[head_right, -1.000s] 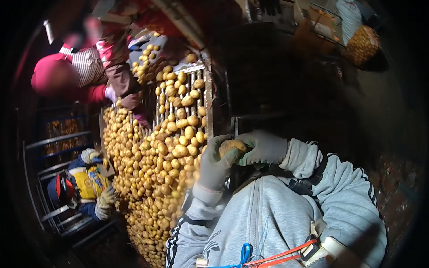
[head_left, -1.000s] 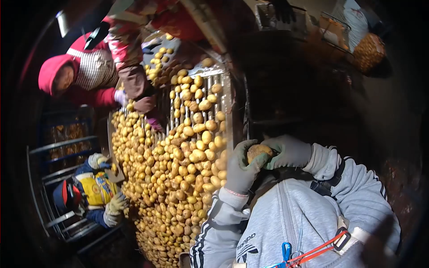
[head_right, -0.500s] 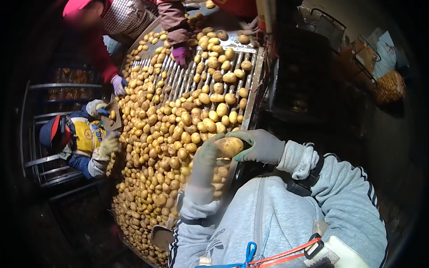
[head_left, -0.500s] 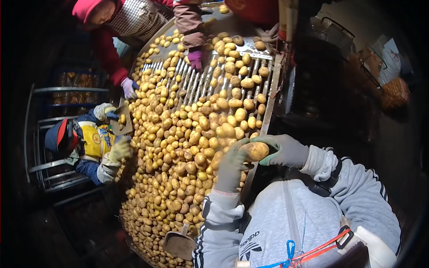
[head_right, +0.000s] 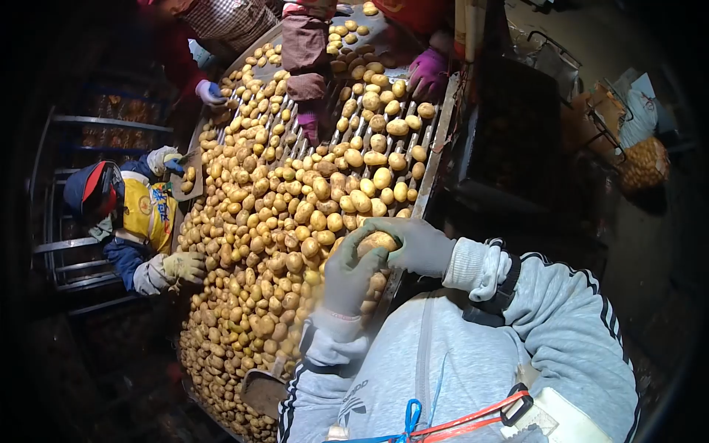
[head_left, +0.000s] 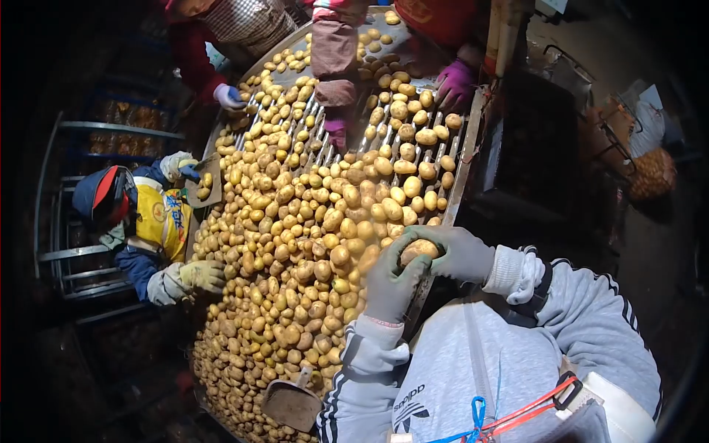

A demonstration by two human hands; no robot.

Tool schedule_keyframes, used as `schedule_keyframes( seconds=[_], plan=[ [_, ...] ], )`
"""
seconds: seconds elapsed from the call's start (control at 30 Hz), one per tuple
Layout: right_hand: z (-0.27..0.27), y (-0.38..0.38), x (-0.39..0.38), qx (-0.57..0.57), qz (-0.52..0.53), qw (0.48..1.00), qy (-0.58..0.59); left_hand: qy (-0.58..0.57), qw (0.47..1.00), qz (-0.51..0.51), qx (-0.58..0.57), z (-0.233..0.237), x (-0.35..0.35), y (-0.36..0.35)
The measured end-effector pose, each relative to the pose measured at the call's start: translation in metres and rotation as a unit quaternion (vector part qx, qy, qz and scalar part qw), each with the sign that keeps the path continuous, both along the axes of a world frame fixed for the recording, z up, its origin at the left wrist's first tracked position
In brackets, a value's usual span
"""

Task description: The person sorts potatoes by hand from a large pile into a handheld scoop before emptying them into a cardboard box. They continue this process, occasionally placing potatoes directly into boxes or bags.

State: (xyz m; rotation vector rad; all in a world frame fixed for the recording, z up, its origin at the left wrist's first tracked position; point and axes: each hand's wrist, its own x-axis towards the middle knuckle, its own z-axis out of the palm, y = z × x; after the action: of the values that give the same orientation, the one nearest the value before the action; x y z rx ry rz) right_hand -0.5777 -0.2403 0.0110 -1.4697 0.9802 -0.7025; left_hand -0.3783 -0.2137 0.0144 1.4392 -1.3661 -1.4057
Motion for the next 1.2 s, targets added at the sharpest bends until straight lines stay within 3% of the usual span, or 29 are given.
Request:
schedule_keyframes(
  seconds=[0.1, 0.23, 0.33, 0.37, 0.43, 0.53, 0.6, 0.67, 0.7, 0.77, 0.87, 1.03, 1.07, 1.13, 1.2],
  plan=[
    [-0.001, 0.004, -0.008, 0.0, -0.023, 1.0, 0.0, 0.072, 0.994, 0.044, 0.073, 0.019, -0.017, -0.006],
    [-0.007, 0.009, -0.019, 0.0, -0.06, 0.998, -0.032, -0.012, 0.999, 0.032, 0.038, 0.002, -0.017, -0.019],
    [-0.003, 0.009, -0.044, 0.27, -0.068, 0.946, -0.167, -0.138, 0.989, -0.029, -0.054, 0.005, -0.028, -0.029],
    [-0.016, 0.012, -0.056, 0.304, -0.082, 0.929, -0.194, -0.205, 0.972, -0.046, -0.11, 0.005, -0.031, -0.033],
    [-0.015, 0.02, -0.084, 0.302, -0.139, 0.92, -0.21, -0.223, 0.963, -0.033, -0.146, -0.017, -0.015, -0.045],
    [-0.048, 0.046, -0.135, 0.334, -0.238, 0.881, -0.235, -0.216, 0.968, 0.066, -0.106, -0.066, 0.037, -0.06],
    [-0.065, 0.071, -0.168, 0.296, -0.346, 0.863, -0.219, -0.373, 0.917, 0.061, -0.127, -0.073, 0.077, -0.059],
    [-0.056, 0.089, -0.212, 0.306, -0.398, 0.85, -0.161, -0.51, 0.843, 0.061, -0.162, -0.107, 0.128, -0.05],
    [-0.05, 0.098, -0.238, 0.332, -0.408, 0.845, -0.091, -0.529, 0.833, 0.074, -0.143, -0.109, 0.132, -0.044],
    [-0.056, 0.113, -0.275, 0.296, -0.455, 0.837, -0.066, -0.584, 0.801, 0.067, -0.115, -0.113, 0.138, -0.04],
    [-0.064, 0.131, -0.324, 0.249, -0.501, 0.829, -0.007, -0.546, 0.836, 0.061, 0.007, -0.093, 0.08, -0.05],
    [-0.082, 0.135, -0.364, 0.137, -0.539, 0.824, 0.104, -0.562, 0.817, 0.126, -0.03, -0.123, 0.082, -0.055],
    [-0.085, 0.131, -0.363, 0.106, -0.537, 0.829, 0.117, -0.541, 0.828, 0.113, -0.091, -0.141, 0.099, -0.054],
    [-0.086, 0.119, -0.351, 0.038, -0.515, 0.848, 0.119, -0.504, 0.851, 0.11, -0.101, -0.183, 0.111, -0.056],
    [-0.086, 0.089, -0.321, -0.011, -0.476, 0.875, 0.087, -0.499, 0.856, 0.087, -0.105, -0.183, 0.067, -0.061]
  ],
)
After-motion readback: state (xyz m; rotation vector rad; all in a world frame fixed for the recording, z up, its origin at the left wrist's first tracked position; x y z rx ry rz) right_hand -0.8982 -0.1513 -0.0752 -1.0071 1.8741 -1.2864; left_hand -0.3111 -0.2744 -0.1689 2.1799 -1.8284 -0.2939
